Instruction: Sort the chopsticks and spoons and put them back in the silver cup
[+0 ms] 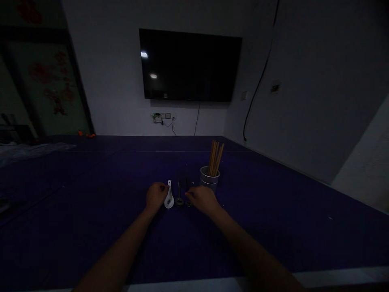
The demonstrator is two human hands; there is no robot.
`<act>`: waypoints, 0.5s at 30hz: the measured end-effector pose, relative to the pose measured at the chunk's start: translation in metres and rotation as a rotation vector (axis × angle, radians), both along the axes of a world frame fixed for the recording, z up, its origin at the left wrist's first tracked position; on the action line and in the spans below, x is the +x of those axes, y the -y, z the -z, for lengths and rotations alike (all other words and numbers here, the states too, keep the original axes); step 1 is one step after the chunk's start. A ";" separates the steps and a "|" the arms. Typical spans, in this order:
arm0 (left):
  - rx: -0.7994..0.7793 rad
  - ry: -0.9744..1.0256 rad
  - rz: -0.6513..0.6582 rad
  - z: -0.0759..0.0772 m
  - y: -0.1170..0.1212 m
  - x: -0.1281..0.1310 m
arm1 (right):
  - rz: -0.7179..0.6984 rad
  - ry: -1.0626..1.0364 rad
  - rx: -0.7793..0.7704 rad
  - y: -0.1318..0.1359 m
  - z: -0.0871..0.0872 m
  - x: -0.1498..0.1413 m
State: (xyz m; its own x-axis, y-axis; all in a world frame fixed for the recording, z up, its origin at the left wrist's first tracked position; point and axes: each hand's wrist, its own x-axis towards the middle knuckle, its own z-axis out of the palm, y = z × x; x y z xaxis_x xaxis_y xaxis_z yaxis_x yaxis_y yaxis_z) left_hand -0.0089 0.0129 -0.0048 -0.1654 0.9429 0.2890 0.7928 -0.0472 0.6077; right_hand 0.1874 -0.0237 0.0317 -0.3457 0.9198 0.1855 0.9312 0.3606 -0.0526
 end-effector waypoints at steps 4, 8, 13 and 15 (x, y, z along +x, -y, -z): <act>-0.038 -0.089 0.006 0.000 0.001 0.001 | 0.047 0.011 -0.025 0.000 0.002 0.001; -0.063 -0.141 0.007 0.002 0.001 0.001 | 0.058 0.026 -0.042 0.001 0.003 -0.001; -0.072 -0.180 0.009 0.001 0.003 0.002 | 0.053 0.016 -0.060 0.002 0.002 -0.002; -0.085 -0.186 0.007 0.000 0.003 0.003 | 0.051 0.011 -0.058 0.001 0.002 -0.002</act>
